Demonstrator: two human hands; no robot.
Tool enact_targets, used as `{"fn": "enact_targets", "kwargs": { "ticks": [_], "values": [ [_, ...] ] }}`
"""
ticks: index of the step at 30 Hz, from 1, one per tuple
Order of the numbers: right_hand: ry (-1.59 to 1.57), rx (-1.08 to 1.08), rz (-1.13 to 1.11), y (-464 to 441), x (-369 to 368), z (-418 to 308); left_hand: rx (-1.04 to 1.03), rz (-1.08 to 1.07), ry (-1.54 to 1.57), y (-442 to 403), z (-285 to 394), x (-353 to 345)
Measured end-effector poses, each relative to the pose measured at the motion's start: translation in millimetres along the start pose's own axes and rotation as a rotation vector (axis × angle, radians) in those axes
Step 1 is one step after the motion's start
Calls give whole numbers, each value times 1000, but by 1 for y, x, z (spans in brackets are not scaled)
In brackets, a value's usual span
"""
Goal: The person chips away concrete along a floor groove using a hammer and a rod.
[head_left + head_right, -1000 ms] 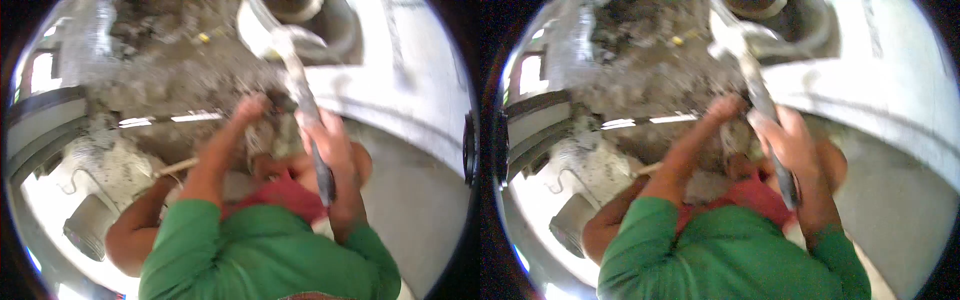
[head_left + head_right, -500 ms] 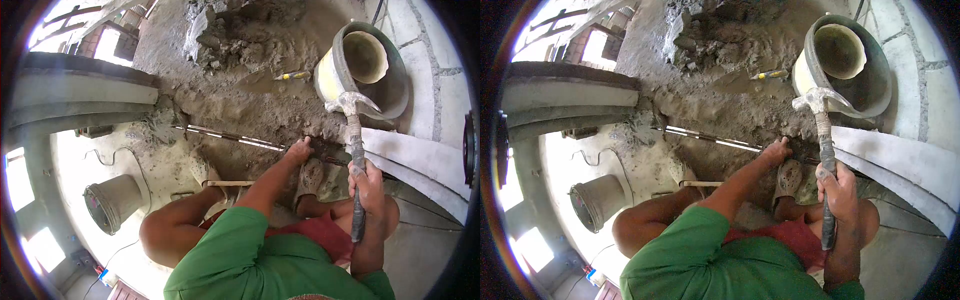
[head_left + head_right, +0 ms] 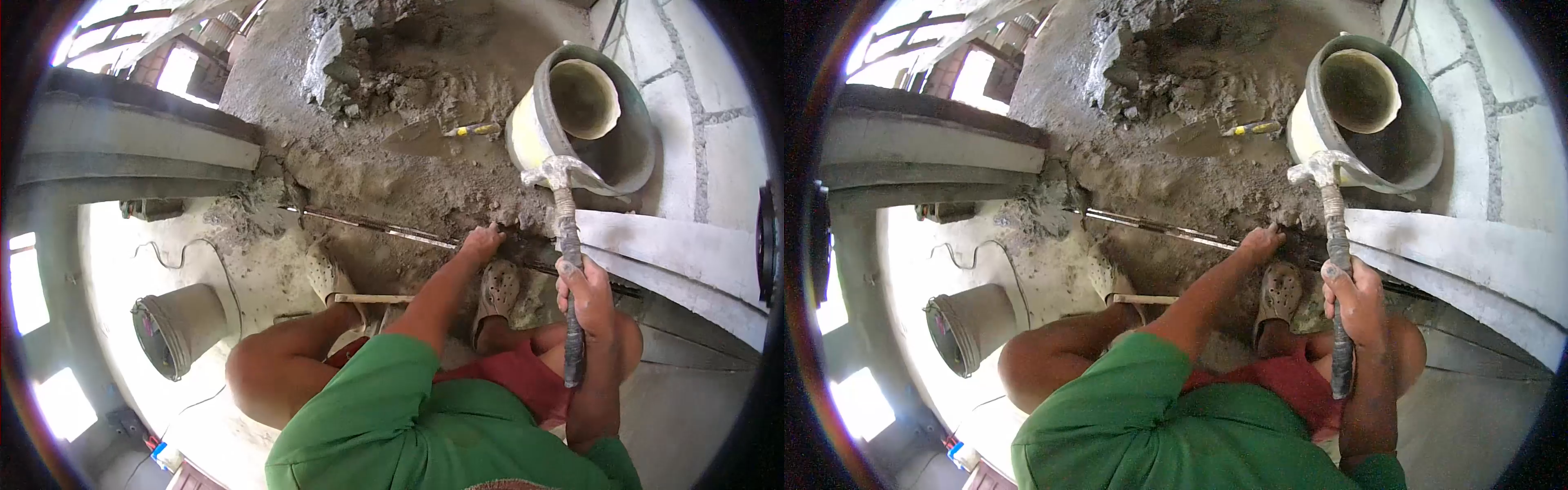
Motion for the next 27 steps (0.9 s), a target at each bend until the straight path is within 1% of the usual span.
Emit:
{"fn": "enact_targets", "kwargs": {
  "ticks": [2, 4, 5, 6, 7, 8, 9, 11, 12, 14, 15, 17, 19, 20, 21, 22, 23, 25, 26, 27],
  "values": [
    [-23, 0, -7, 1, 2, 3, 97, 71, 26, 6, -8, 14],
    [-34, -3, -11, 1, 2, -2, 45, 186, 66, 30, -6, 51],
    [-39, -9, -8, 1, 3, -4, 84, 196, 81, 40, -10, 77],
    [-45, -17, -2, 2, 4, -4, 50, 390, 29, 53, -15, 107],
    [-41, 14, -9, 3, 4, -7, 14, 432, -156, 77, -4, 164],
    [-37, -7, -10, 3, 4, -5, -68, 655, -175, 90, -37, 211],
    [-46, 11, -17, 3, 4, -7, -3, 684, -326, 122, -37, 286],
    [-84, 3, -28, 8, 2, -6, 92, 896, -426, 181, -73, 405],
    [-110, -9, -28, 9, 3, -4, 148, 1008, -463, 217, -91, 454],
    [-63, 20, -58, 6, 7, 5, 297, 1137, -491, 278, -139, 512],
    [-53, 29, -63, 6, 9, 1, 362, 1088, -486, 292, -164, 511],
    [-72, 45, -61, 6, 9, 4, 341, 646, -457, 265, -228, 427],
    [-53, 95, -44, 5, 13, 4, 758, 14, -174, 253, -191, 296],
    [-57, 127, -37, 5, 15, 2, 452, -122, -368, 241, -169, 223],
    [-67, 124, -69, 7, 15, 2, 466, -165, -260, 252, -193, 149],
    [-67, 126, -59, 8, 16, 3, 698, -531, -159, 256, -157, 96],
    [-46, 147, -33, 7, 18, 2, 550, -668, -80, 264, -183, 19],
    [-48, 184, 4, 8, 20, 7, 832, -309, -117, 294, -155, 2],
    [-51, 187, 4, 6, 20, 9, 833, -307, -120, 304, -161, -11],
    [-54, 179, -1, 4, 21, 12, 773, -213, -166, 303, -173, -26]
  ]
}}
Point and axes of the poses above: each hand's wrist, its own y-axis away from the middle knuckle, its own x-axis out of the back of the hand, z = x × y, the point moved 8 cm from there along -y, towards the middle knuckle, and after that the axes turned 11 degrees about y, right-handed, at the moved point
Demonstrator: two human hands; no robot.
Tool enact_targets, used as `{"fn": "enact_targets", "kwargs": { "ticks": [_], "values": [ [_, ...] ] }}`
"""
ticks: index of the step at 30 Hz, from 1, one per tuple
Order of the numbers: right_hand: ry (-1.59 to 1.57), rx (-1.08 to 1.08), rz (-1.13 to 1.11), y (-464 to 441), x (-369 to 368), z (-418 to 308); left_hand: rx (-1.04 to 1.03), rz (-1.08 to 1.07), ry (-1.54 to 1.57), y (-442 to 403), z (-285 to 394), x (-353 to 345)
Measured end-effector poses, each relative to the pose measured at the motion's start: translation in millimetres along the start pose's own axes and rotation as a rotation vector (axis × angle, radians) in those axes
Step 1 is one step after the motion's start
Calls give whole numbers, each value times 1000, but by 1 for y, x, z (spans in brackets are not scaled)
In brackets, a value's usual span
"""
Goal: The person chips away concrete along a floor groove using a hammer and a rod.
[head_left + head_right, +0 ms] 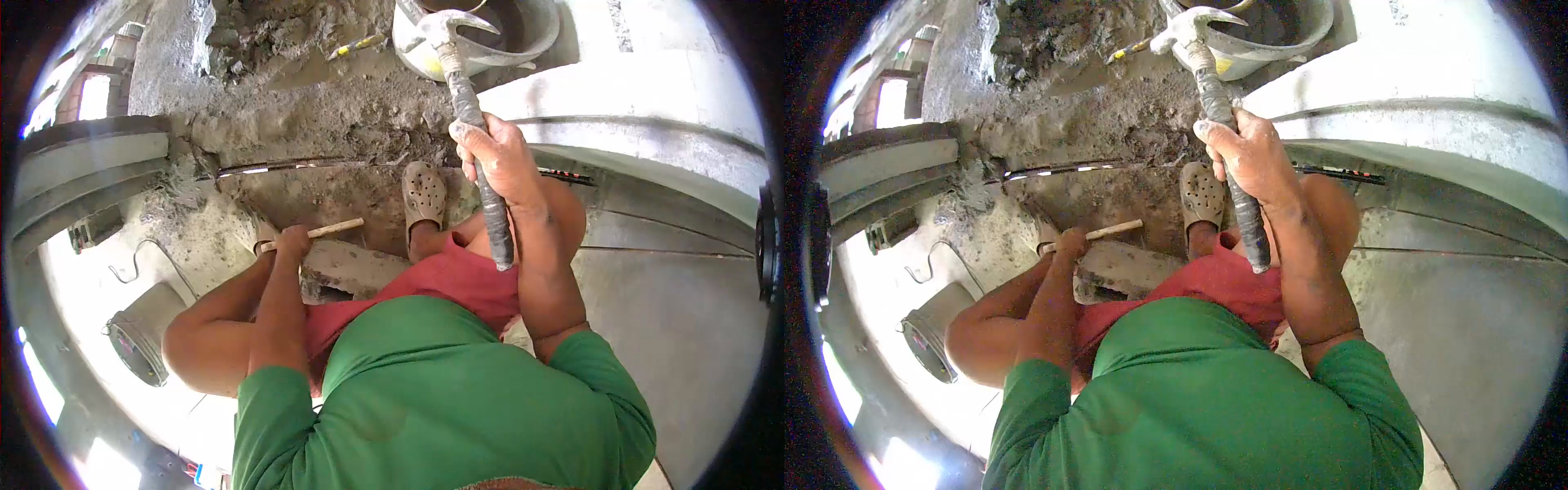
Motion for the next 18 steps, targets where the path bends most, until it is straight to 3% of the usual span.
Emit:
{"fn": "enact_targets", "kwargs": {
  "ticks": [2, 4, 6, 10, 11, 13, 16, 18],
  "values": [
    [8, -13, -12, 0, 2, 6, -50, 104, -10, -4, -2, 4],
    [4, -21, -10, 1, 1, 10, -285, -5, 56, -1, 18, 37],
    [-1, -45, -8, 0, 1, 11, -195, -181, 386, 17, 45, 87],
    [-24, -31, -1, -2, -2, 6, -460, 113, 297, -40, 136, 109],
    [-38, -23, 28, -4, -2, 9, -482, 148, 547, 2, 166, 128],
    [-16, 20, 34, -8, -4, 13, -427, 231, 422, 8, 215, 129],
    [-77, -23, -7, -7, -8, 14, -495, 353, 282, 6, 245, 104],
    [-32, -18, 6, -8, -6, 10, -494, 451, 280, -9, 230, 96]
  ]
}}
Point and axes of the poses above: each hand's wrist, its own y-axis away from the middle knuckle, its own x-axis out of the back of the hand, z = x × y, the point moved 8 cm from there along -y, towards the middle knuckle, and after that the axes turned 11 degrees about y, right-handed, at the moved point
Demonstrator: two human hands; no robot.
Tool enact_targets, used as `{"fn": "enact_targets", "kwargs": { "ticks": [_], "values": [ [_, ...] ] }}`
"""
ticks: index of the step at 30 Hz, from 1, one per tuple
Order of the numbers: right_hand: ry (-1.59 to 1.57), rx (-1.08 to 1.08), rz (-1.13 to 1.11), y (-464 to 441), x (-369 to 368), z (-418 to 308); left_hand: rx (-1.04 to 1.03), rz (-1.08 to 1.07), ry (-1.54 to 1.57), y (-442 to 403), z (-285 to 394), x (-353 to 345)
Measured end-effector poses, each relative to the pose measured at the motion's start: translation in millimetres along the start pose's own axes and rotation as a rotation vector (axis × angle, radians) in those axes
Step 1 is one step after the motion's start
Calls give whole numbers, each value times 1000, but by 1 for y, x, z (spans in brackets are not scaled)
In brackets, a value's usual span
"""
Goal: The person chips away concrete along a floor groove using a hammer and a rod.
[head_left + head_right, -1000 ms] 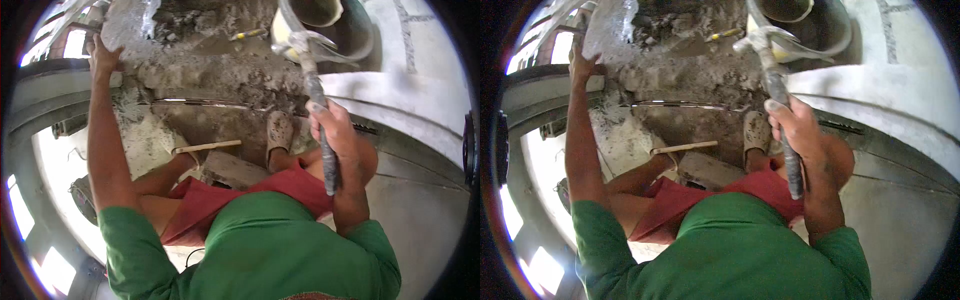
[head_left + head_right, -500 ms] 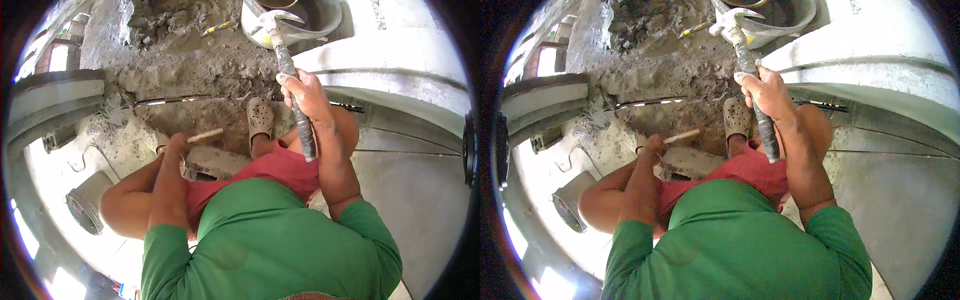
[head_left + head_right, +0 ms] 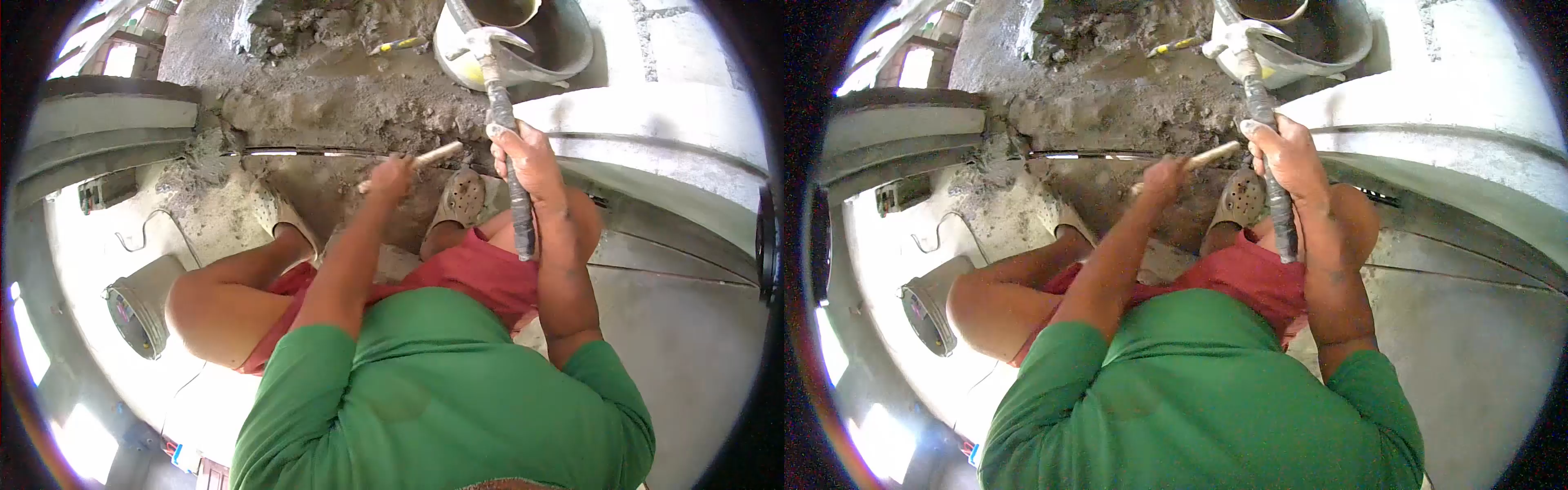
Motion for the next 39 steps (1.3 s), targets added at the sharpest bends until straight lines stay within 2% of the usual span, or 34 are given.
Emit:
{"fn": "enact_targets", "kwargs": {
  "ticks": [1, 3, 4, 6, 8, 9, 11, 12, 14, 16, 19, 21, 23, 25, 27, 28, 29, 30, 31, 33, 34, 35, 37, 38, 39],
  "values": [
    [37, -7, 3, 1, 0, 1, -1, 82, -26, 5, -14, 3],
    [27, -13, 2, 0, 2, 0, 120, 53, -62, 21, -32, 51],
    [52, -1, -20, 0, 2, -2, 251, 49, -92, 36, -51, 77],
    [56, 10, -48, 0, 1, -1, 279, 183, -177, 56, -92, 115],
    [109, 43, -31, 1, 4, -1, 532, 138, -148, 79, -116, 158],
    [171, 82, -15, 1, 6, -6, 562, 260, -140, 85, -124, 176],
    [331, 123, 13, 2, 11, -12, 742, 293, 72, 90, -145, 185],
    [302, 138, 26, -1, 11, -8, 724, 337, 68, 74, -158, 185],
    [215, 137, 32, -2, 9, -6, 604, 445, 395, 53, -181, 144],
    [269, 159, 63, 3, 9, -6, 571, 266, 762, 50, -102, 136],
    [286, 198, 85, -1, 4, -10, 425, 186, 746, 5, -71, 93],
    [460, 34, 134, -6, 3, -6, 154, 330, 554, -22, -45, 83],
    [478, 7, 133, -10, -5, -1, 118, 317, 498, -45, -34, 59],
    [346, -55, 142, -11, -14, 8, 88, 310, 450, -48, -28, 54],
    [403, -78, 172, -9, -15, 7, 127, 100, 622, -30, -32, 36],
    [354, -96, 161, -9, -15, 6, 293, -152, 812, -30, -52, 10],
    [304, -106, 149, -13, -16, 5, 191, -514, 430, -29, -57, -10],
    [387, -77, 153, -18, -10, 8, 77, -846, 28, -13, -62, -14],
    [397, -83, 149, -19, -11, 6, 75, -849, 40, -7, -74, -10],
    [496, -88, 168, -23, -11, -5, 262, -485, 715, -10, -91, 19],
    [499, -82, 161, -25, -14, -9, 407, -405, 1128, -8, -93, 26],
    [510, -88, 165, -28, -15, -8, 403, -413, 1138, -10, -89, 32],
    [623, -77, 147, -35, -21, -6, 338, -159, 1167, -23, -84, 58],
    [641, -77, 135, -39, -24, -5, 435, -109, 1134, -30, -89, 47],
    [715, -77, 108, -44, -28, -4, 442, -100, 1153, -33, -90, 20]
  ]
}}
Point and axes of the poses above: each hand's wrist, its own y-axis away from the middle knuckle, its own x-axis out of the back of the hand, z = x × y, the point moved 8 cm from there along -y, towards the middle knuckle, and after that the axes turned 11 degrees about y, right-handed, at the moved point
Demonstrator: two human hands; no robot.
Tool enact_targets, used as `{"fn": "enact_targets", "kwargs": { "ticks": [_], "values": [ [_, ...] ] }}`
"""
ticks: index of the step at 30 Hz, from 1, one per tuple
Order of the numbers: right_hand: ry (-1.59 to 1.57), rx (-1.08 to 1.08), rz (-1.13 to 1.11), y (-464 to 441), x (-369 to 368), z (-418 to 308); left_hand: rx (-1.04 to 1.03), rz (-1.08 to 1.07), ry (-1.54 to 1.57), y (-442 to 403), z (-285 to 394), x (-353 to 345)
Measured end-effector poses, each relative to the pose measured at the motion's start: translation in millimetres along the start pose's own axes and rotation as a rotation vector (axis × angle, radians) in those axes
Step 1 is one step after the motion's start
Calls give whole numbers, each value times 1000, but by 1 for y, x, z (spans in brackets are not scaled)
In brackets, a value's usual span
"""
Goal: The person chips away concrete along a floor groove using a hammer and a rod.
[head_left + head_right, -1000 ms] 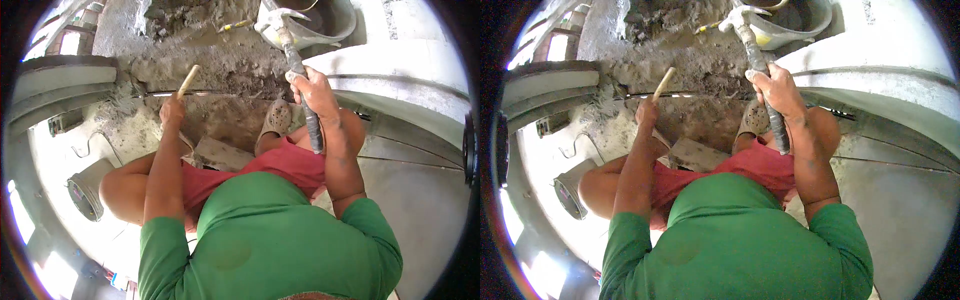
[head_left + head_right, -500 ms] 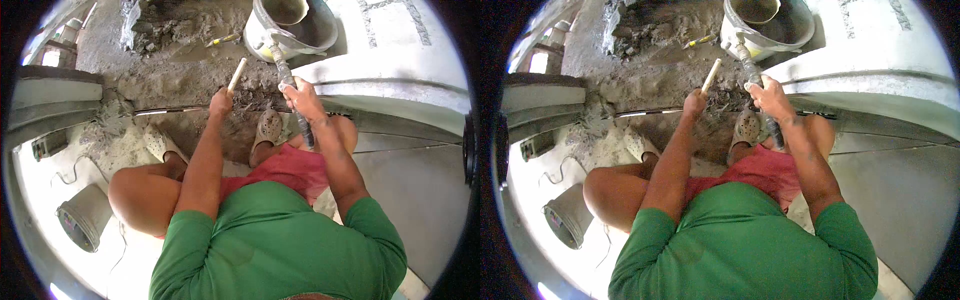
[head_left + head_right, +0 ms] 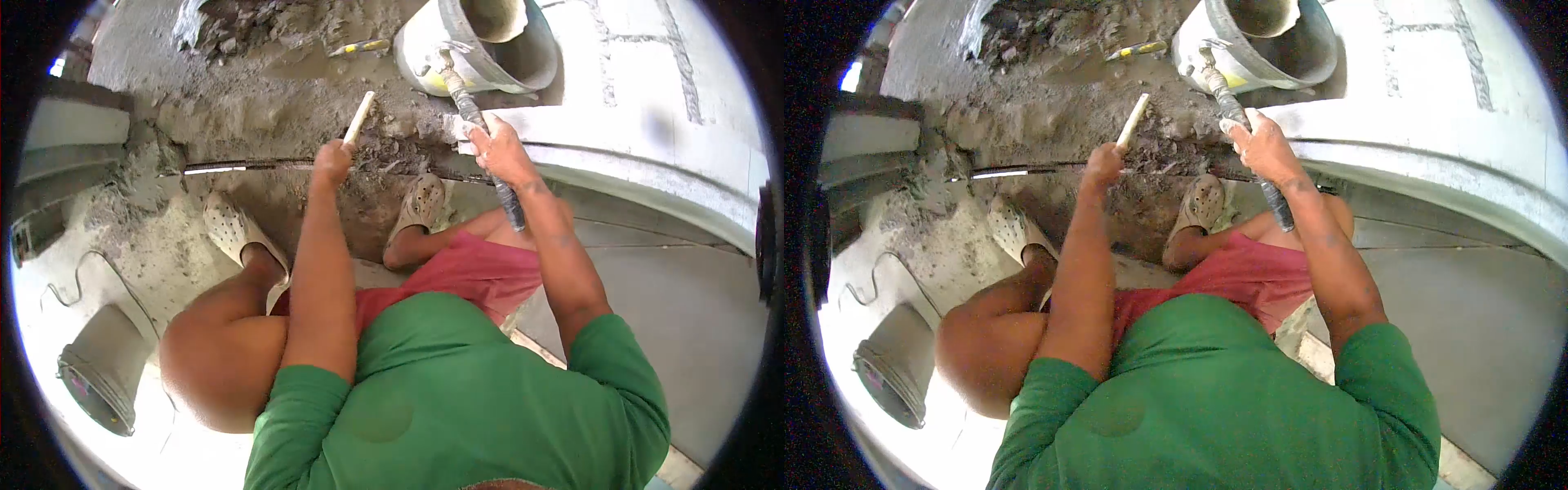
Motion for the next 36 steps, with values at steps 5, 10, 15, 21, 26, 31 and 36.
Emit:
{"fn": "enact_targets", "kwargs": {
  "ticks": [5, 10, 15, 21, 26, 31, 36],
  "values": [
    [347, 201, 61, -14, -18, -27, -218, 442, -362, 60, -1, -29],
    [569, 344, 45, -28, -34, -63, -247, 446, -314, 57, -21, -29],
    [629, 575, 91, -36, -36, -116, -289, 473, -284, 61, -3, -26],
    [488, 829, 261, -27, -19, -196, -293, 435, -338, 53, 2, -29],
    [761, 511, 68, -72, -66, -136, -252, 384, -336, 33, 5, -30],
    [1001, 392, -237, -125, -120, -58, -199, 352, -378, 38, 18, -28],
    [701, 581, -42, -110, -89, -151, -232, 349, -437, 38, 25, -23]
  ]
}}
Point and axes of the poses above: each hand's wrist, its own y-axis away from the middle knuckle, its own x-axis out of the back of the hand, z = x × y, the point moved 8 cm from there along -y, towards the middle knuckle, and after that the axes turned 11 degrees about y, right-handed, at the moved point
